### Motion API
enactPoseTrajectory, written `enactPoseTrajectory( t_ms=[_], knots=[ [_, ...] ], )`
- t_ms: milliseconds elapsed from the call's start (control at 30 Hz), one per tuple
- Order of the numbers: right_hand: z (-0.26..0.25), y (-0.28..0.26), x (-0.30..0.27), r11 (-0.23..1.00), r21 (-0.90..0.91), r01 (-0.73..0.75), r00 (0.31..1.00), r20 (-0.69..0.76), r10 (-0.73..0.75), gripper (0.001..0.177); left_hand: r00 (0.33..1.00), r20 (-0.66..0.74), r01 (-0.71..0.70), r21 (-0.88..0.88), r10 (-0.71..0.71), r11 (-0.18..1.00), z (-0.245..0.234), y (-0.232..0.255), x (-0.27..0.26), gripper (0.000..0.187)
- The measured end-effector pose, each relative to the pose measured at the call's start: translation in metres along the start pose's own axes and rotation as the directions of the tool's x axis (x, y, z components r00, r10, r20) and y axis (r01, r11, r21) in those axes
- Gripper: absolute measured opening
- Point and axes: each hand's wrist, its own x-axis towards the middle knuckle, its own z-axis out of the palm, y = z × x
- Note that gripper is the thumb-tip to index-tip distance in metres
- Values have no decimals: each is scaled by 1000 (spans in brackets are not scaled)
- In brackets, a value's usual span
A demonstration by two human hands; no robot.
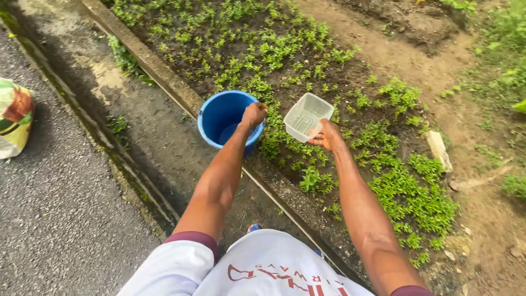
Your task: Watering small plants in a garden using a plastic container and a bucket of water.
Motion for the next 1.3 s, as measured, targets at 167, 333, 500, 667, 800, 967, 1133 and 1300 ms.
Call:
enactPoseTrajectory(
  t_ms=[167,333,500,667,800,967,1133,1300],
  knots=[
    [80,2,12,1000,-17,-7,998,57,8,56,988,-130,78,-52,-84,996,-76,-47,-14,28],
    [153,-17,9,995,-104,8,997,77,0,56,969,-239,56,-42,-64,998,-119,-95,-11,27],
    [192,-20,31,973,-228,32,994,113,-6,56,957,-269,90,-80,-109,993,-138,-113,-24,26],
    [216,6,68,951,-309,11,995,99,21,59,946,-255,160,-162,-198,974,-127,-133,-37,26],
    [237,22,75,927,-374,-11,999,44,30,65,937,-236,224,-164,-259,961,-130,-139,-45,27],
    [251,31,81,878,-477,-25,1000,-22,17,67,934,-196,275,-143,-300,951,-137,-146,-52,29],
    [263,22,93,777,-628,-43,985,-157,-73,80,950,-201,224,-83,-237,971,-140,-159,-25,30],
    [265,32,103,579,-798,-167,977,-211,-10,112,964,-148,214,-59,-221,975,-129,-158,-11,31]
  ],
)
